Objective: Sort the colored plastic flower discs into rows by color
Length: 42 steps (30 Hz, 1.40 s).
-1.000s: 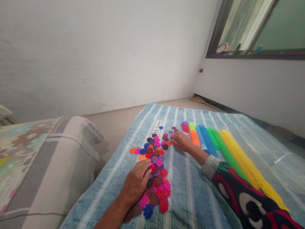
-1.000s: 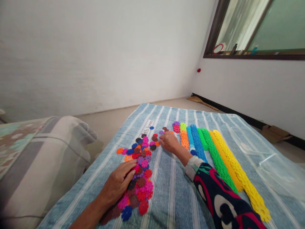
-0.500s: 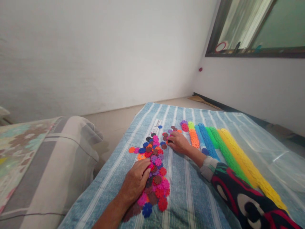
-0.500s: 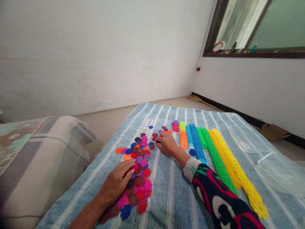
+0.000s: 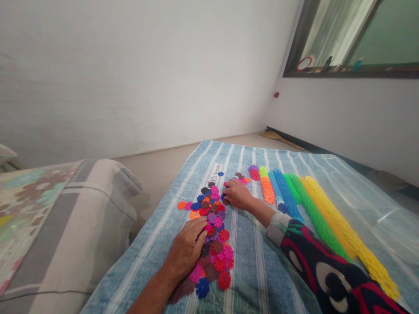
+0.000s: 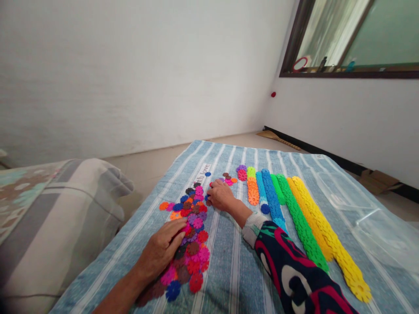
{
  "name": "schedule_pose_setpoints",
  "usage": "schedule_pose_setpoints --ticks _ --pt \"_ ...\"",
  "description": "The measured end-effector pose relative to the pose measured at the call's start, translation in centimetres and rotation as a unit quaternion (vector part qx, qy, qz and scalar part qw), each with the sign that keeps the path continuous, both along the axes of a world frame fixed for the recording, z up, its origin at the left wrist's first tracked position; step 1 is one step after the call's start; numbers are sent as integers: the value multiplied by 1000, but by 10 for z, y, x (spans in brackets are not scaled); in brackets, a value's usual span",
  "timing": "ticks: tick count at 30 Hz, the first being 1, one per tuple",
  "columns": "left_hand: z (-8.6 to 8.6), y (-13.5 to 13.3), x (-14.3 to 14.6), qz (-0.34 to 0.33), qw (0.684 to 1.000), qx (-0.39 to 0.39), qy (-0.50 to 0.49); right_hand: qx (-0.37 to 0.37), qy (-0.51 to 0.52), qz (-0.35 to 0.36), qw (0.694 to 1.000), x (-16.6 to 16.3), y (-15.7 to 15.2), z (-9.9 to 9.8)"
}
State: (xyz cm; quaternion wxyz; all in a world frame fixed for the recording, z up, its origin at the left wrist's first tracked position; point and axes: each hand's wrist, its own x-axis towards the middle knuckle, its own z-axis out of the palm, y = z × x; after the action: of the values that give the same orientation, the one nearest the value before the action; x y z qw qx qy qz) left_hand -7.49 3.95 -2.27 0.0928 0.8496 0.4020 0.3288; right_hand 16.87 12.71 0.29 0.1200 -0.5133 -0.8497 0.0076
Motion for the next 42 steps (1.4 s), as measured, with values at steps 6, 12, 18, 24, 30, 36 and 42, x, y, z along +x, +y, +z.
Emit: schedule_pose_setpoints --ticks 6,12,18,24,30,36,42 --pt "0 1 0 0 1000 0 5 -39 31 -39 998 -3 1 8" --pt "-1 -1 0 1 1000 -7 -1 -88 90 -94 988 -5 9 14" --pt "-3 -2 -1 0 1000 3 -1 -75 144 -185 969 2 45 22" --pt "-1 -4 -2 2 999 36 10 -64 139 -236 959 -8 87 23" --pt "0 -6 -1 -1 999 42 2 -78 83 -263 958 -16 97 15" --pt "0 -5 -2 1 998 56 6 -75 39 -245 966 -22 90 13" --pt "-3 -2 -4 1 998 56 15 -80 35 -239 967 -19 75 17"
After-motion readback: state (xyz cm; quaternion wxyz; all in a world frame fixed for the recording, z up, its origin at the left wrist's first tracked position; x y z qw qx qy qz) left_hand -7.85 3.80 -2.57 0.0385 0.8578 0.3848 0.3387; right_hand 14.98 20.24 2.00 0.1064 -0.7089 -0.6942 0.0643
